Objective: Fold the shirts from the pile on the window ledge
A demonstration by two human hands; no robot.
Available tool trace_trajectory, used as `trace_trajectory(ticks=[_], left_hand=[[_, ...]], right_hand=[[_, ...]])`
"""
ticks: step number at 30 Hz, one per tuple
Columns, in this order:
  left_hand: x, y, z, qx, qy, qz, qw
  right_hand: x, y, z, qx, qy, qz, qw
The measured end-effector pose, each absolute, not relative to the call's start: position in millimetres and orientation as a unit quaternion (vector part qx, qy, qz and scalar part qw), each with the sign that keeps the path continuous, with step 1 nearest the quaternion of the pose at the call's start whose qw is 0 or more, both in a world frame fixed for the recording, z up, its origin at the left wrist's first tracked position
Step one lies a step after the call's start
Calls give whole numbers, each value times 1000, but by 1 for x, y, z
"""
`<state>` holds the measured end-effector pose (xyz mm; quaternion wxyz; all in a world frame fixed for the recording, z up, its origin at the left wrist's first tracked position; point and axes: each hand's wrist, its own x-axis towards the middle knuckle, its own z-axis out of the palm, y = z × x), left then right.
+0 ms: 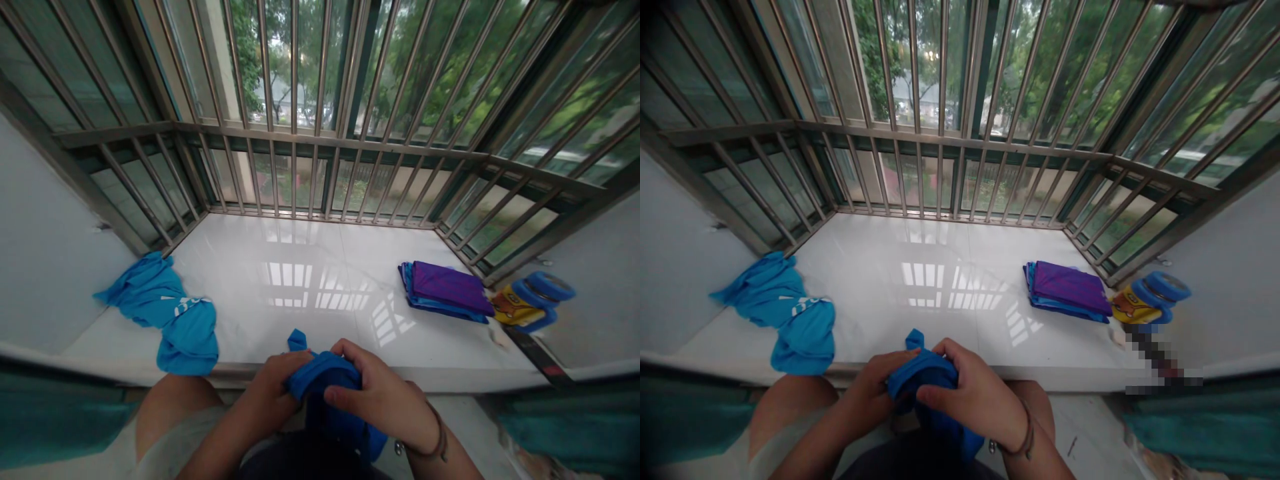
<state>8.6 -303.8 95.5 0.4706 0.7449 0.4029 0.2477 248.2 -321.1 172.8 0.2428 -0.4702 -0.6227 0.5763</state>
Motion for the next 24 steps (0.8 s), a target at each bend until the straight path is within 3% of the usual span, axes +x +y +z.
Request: trace_trajectory(ticks=[6,11,18,24], left_hand=[[-28,-302,123,810,369,198,410],[-45,-305,139,774,441,261,372],[-43,-303,149,671,519,344,402],[-47,-292,152,680,532,302,405]], right_hand=[[268,-335,168,-549,-691,448,140],[278,-347,144,-608,-722,316,93],[284,-350,120,-623,-692,247,269],[290,-337,119,-628,-588,394,322]])
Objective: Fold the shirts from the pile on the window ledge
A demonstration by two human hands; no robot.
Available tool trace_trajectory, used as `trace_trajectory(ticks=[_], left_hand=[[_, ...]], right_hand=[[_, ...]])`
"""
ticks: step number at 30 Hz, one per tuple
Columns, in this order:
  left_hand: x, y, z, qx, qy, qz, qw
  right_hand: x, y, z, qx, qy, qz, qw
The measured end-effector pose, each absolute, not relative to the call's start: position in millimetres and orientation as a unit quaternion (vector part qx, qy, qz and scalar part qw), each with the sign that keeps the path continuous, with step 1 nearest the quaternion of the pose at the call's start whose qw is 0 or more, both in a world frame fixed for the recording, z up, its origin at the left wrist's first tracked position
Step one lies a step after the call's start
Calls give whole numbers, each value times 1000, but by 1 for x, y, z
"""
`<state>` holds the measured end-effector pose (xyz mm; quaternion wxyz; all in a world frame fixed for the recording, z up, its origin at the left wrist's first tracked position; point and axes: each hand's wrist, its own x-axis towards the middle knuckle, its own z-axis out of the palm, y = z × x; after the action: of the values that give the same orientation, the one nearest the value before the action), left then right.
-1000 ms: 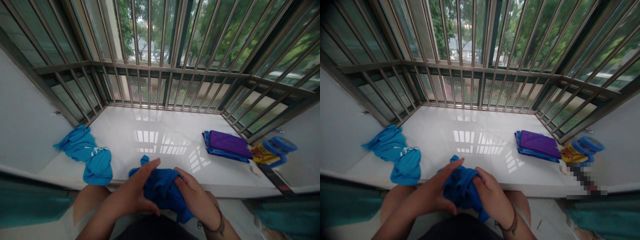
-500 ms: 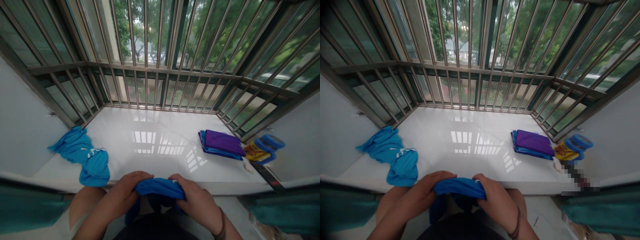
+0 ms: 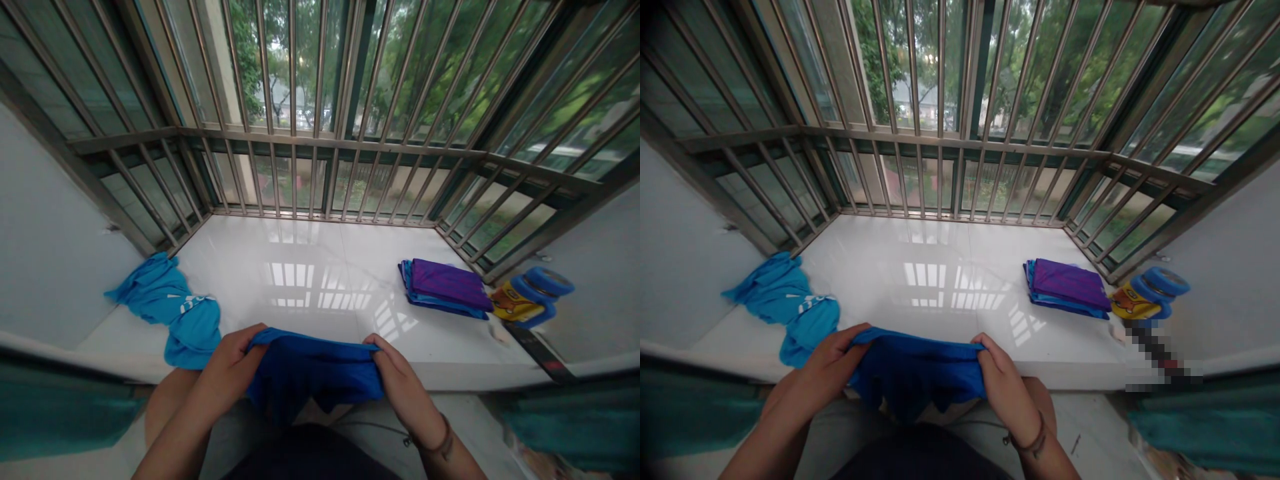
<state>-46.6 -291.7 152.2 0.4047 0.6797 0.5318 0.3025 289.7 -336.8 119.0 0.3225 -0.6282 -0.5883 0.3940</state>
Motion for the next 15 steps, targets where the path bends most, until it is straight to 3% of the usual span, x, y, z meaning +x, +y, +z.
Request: trace_trajectory(ticks=[4,9,15], left_hand=[[-68,-287,154,739,519,217,372],[-98,-284,137,796,524,49,300],[-109,-278,90,761,605,101,211]], right_hand=[[304,-329,134,-582,-619,444,285],[326,-329,158,-527,-710,440,154],[330,-332,150,-558,-742,348,130]])
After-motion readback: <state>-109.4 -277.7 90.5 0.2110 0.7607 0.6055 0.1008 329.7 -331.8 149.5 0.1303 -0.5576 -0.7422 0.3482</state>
